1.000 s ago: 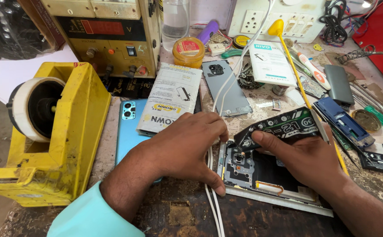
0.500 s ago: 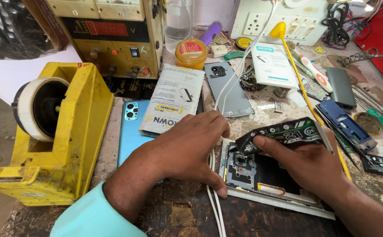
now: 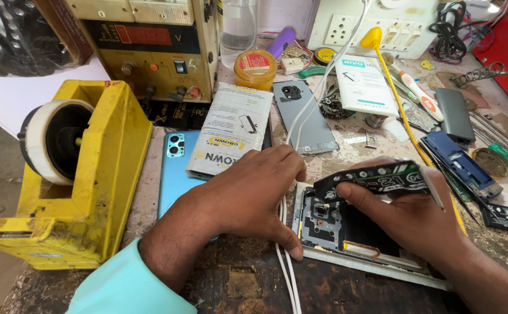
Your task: The person works on a disassembled smartphone at a cluttered repair workbench, holding the phone frame steady with one hand while using a green-handled pry tool to work around the edges of the opened device. Near the end they lift and reposition the phone's mid-frame component over the body.
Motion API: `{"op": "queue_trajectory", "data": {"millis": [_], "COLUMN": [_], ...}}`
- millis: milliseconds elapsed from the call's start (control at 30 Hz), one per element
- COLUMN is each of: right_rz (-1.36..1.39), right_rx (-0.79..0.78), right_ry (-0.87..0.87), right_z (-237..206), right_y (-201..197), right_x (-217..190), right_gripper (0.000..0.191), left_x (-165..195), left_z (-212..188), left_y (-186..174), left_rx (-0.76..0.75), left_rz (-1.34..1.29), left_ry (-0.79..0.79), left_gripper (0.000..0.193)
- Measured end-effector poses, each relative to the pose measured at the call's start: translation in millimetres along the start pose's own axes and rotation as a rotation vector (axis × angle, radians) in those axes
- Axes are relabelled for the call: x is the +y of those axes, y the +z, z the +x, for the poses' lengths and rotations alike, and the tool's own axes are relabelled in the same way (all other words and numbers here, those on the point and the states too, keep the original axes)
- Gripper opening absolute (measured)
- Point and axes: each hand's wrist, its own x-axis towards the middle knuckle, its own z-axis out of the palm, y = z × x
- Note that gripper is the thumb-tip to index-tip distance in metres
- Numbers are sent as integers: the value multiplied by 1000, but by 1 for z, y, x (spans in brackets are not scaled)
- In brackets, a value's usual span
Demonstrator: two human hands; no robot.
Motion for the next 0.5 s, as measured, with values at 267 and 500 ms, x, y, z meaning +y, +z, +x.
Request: {"op": "queue_trajectory", "data": {"millis": [267,500], "right_rz": [-4,115], "right_rx": [-77,-69], "right_ry": [165,72], "right_z": [4,3], "right_y": [-3,0], "right_x": [13,21], "right_gripper": [25,22], "left_x": [-1,-1], "left_z": [1,1], "left_y": [0,0], "left_rx": [-11,-2], "left_rz": [10,11], "left_ry": [-12,-4], "left_gripper": [96,95]}}
